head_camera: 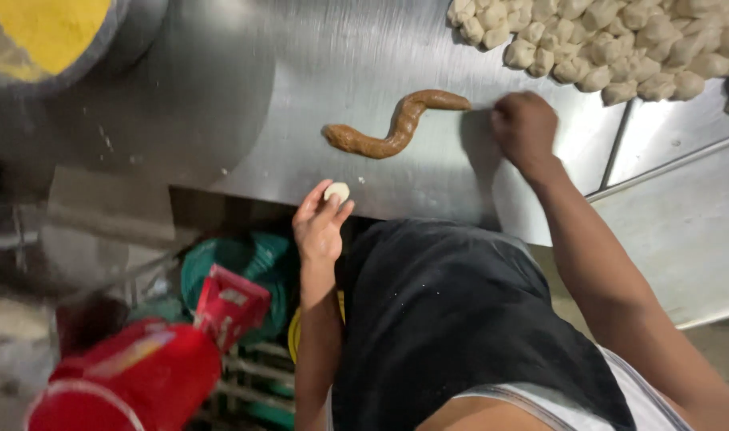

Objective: Shaping dough pieces and arranging them on a baking tray.

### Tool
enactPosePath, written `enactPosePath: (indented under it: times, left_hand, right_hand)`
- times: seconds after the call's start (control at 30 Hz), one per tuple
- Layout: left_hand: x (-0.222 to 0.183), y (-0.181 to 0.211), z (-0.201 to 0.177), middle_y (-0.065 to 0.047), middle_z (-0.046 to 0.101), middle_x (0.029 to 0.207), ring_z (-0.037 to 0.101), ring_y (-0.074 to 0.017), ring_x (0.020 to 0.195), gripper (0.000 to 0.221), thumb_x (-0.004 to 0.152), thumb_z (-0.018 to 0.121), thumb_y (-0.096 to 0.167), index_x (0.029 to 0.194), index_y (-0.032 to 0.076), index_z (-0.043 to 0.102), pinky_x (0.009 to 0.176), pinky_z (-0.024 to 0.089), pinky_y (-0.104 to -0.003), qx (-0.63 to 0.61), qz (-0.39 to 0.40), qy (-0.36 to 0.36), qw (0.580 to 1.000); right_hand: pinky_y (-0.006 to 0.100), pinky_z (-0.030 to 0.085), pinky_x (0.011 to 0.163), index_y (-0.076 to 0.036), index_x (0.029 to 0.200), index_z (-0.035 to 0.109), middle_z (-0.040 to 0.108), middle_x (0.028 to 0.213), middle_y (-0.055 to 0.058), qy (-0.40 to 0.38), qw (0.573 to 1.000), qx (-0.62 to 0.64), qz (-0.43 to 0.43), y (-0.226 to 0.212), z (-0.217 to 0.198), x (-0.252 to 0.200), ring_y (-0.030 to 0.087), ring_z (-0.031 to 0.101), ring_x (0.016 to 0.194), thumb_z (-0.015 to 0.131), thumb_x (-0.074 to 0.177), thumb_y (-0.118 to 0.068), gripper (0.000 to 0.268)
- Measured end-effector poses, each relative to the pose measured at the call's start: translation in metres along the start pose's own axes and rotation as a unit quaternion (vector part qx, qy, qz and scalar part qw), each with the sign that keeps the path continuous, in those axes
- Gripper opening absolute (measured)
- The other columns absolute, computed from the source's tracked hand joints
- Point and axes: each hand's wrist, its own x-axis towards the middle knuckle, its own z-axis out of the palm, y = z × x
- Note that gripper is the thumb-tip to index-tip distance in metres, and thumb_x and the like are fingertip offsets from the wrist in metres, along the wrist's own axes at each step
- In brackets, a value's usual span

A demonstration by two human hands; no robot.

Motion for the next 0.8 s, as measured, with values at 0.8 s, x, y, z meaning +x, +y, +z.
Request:
enactPosePath:
  times: [0.8]
  left_hand:
    - [0.048, -0.096, 0.183, -0.010, 0.076, 0.108, 0.078, -0.0165, 0.089, 0.037, 0.092, 0.068, 0.001, 0.128, -0.005, 0.067, 0.074, 0.069, -0.029, 0.197, -0.158, -0.428, 0.868]
  right_hand:
    - [0.033, 0.057, 0.065, 0.009, 0.113, 0.071, 0.071, 0.096, 0.017, 0.044, 0.824, 0.470, 0.314, -0.070, -0.049, -0.088, 0.018, 0.068, 0.078, 0.077, 0.097, -0.006, 0.023]
